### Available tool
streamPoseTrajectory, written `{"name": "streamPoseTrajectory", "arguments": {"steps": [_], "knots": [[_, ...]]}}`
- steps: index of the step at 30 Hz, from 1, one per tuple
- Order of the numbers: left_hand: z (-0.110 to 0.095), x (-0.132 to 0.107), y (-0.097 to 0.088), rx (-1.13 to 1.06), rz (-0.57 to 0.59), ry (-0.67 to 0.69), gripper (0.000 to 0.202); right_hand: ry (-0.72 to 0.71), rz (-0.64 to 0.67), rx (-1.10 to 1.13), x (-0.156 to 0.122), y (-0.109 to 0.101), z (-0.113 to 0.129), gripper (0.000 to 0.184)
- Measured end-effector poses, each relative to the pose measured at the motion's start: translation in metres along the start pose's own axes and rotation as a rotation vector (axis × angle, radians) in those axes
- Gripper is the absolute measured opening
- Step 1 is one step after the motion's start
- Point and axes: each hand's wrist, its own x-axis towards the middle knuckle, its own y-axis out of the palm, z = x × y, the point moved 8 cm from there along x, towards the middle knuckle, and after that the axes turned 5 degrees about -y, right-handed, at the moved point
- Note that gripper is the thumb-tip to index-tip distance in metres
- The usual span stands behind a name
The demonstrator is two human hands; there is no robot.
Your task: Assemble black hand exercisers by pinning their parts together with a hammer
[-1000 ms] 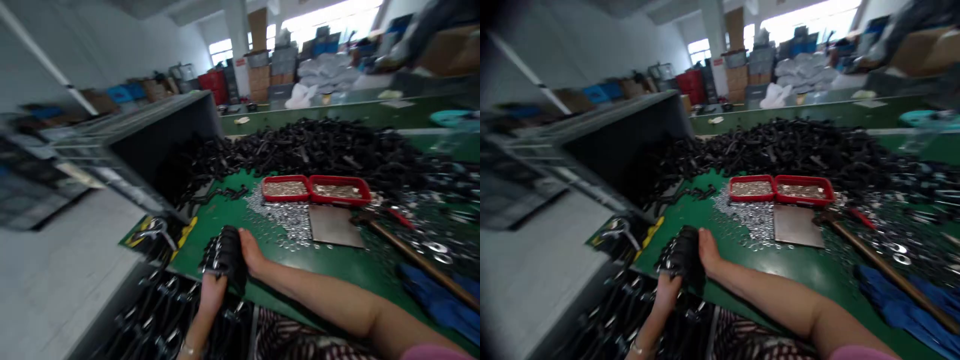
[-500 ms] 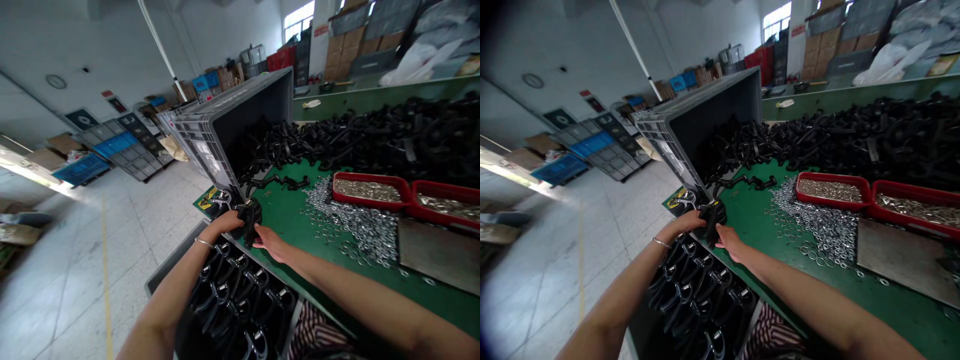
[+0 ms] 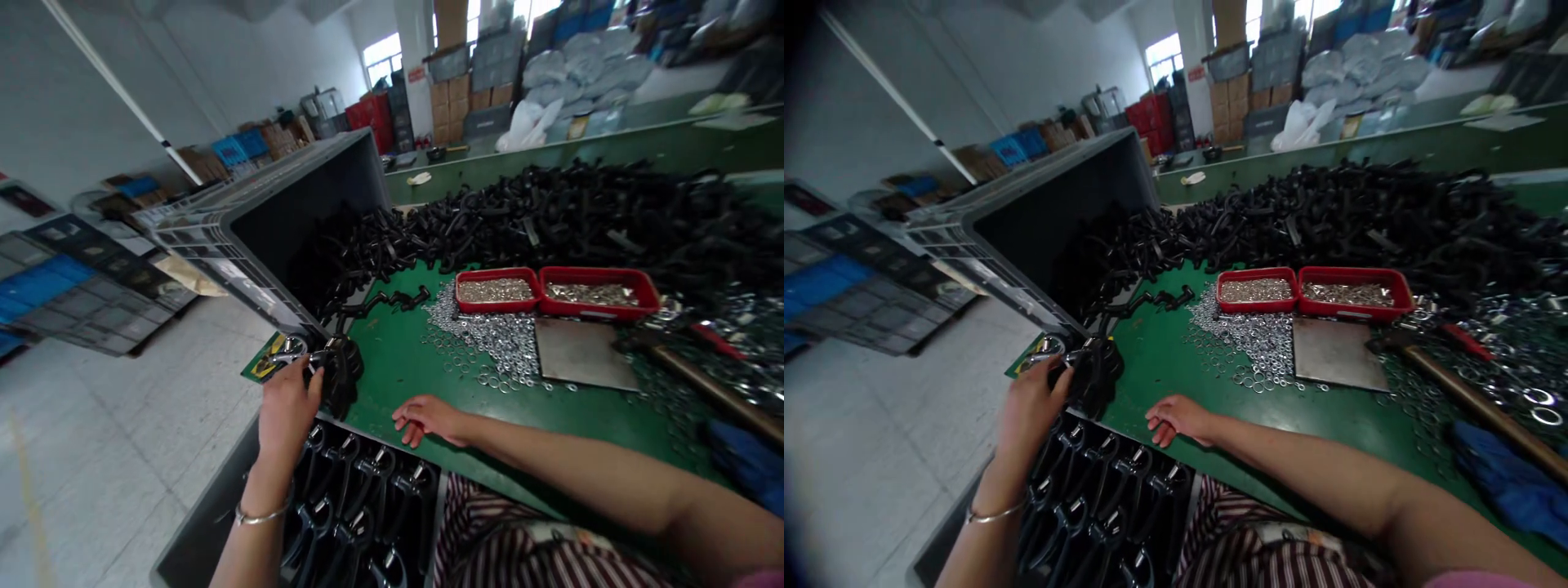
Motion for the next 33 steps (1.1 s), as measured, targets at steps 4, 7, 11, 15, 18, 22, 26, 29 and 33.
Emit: {"name": "streamPoseTrajectory", "arguments": {"steps": [4,7,11,15,18,22,26,29,33], "knots": [[-0.07,-0.022,0.025,-0.375,0.097,0.157,0.036,-0.039,-0.055,-0.042,-0.066,-0.033,0.003,0.043],[-0.14,-0.048,0.069,-0.46,0.349,0.324,0.034,-0.066,-0.14,-0.105,-0.118,-0.062,0.008,0.046],[-0.234,-0.095,0.113,-0.446,0.649,0.555,0.034,-0.1,-0.318,-0.288,-0.198,-0.124,0.031,0.043],[-0.317,-0.132,0.128,-0.444,0.788,0.759,0.033,-0.147,-0.675,-0.744,-0.302,-0.221,0.081,0.038],[-0.374,-0.146,0.131,-0.454,0.798,0.869,0.031,-0.128,-1.067,-1.156,-0.391,-0.296,0.127,0.033],[-0.442,-0.164,0.133,-0.502,0.779,0.984,0.03,-0.073,-1.28,-1.243,-0.466,-0.377,0.162,0.03],[-0.483,-0.182,0.137,-0.524,0.754,1.093,0.028,-0.072,-1.283,-1.316,-0.471,-0.435,0.188,0.033],[-0.488,-0.183,0.141,-0.529,0.718,1.098,0.028,-0.11,-1.217,-1.358,-0.447,-0.467,0.199,0.037],[-0.454,-0.154,0.142,-0.585,0.605,0.973,0.027,-0.159,-1.13,-1.367,-0.42,-0.49,0.197,0.027]]}}
